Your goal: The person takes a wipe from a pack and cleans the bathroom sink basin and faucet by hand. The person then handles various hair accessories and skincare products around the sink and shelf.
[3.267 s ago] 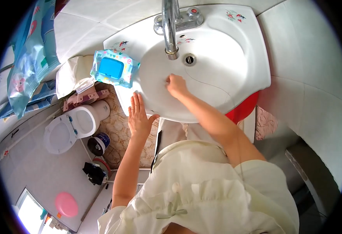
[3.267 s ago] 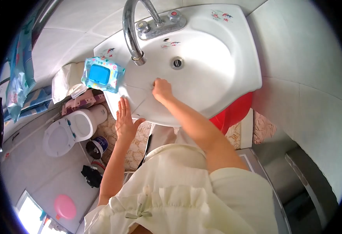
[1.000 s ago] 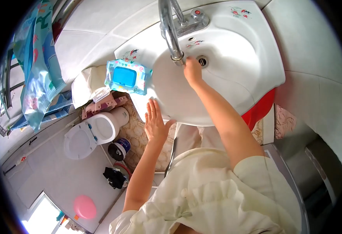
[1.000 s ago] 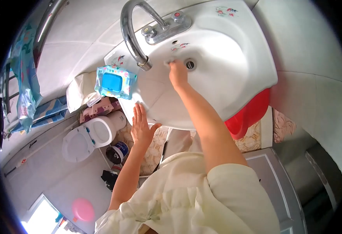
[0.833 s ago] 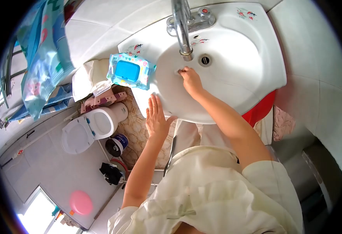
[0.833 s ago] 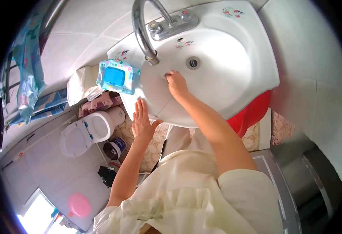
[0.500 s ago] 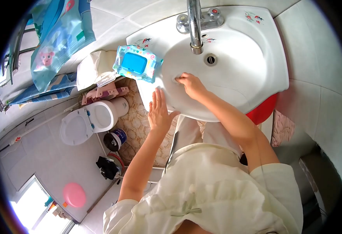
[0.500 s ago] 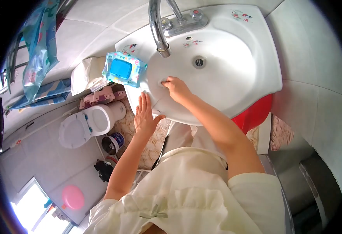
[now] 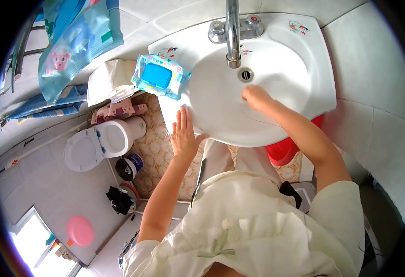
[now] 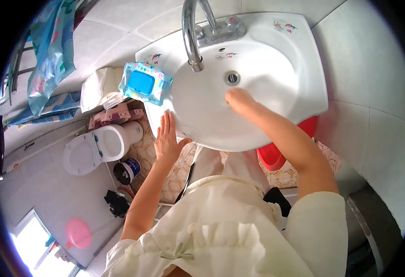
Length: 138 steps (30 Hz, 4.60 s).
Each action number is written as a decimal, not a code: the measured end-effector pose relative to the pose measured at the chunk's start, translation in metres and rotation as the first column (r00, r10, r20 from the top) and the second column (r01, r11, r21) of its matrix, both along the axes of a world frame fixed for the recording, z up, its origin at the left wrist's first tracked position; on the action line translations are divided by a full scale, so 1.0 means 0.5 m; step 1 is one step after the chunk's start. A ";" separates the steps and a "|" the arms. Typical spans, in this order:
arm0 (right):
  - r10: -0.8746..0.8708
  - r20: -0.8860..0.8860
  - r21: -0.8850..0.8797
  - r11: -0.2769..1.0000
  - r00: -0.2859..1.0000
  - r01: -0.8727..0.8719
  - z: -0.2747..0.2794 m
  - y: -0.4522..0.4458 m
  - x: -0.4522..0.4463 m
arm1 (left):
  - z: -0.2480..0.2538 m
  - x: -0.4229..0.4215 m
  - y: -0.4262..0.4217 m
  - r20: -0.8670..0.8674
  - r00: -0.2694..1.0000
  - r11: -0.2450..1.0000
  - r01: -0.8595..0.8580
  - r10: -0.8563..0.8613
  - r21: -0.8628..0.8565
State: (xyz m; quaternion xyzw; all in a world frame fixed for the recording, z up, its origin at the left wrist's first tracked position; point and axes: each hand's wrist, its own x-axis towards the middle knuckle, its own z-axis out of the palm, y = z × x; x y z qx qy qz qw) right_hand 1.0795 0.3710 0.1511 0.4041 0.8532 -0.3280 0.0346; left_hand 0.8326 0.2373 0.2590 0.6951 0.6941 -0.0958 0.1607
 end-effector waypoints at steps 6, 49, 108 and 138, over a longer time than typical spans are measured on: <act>-0.557 -0.481 0.051 0.753 0.677 0.656 -0.064 0.082 -0.121 | 0.001 0.005 0.004 0.014 0.999 0.999 -0.032 0.032 -0.015; -0.061 0.207 0.425 0.905 0.976 -0.034 -0.072 0.018 0.097 | 0.013 0.008 0.008 0.047 0.997 0.997 -0.051 0.054 -0.054; -0.158 -0.016 0.532 0.834 0.987 0.142 -0.040 0.139 0.107 | 0.009 0.007 0.007 0.052 0.998 0.998 -0.042 0.045 -0.043; -0.155 -0.377 0.215 0.944 0.913 0.249 -0.108 0.007 -0.015 | 0.005 0.005 0.006 0.032 0.999 0.999 -0.021 0.022 -0.031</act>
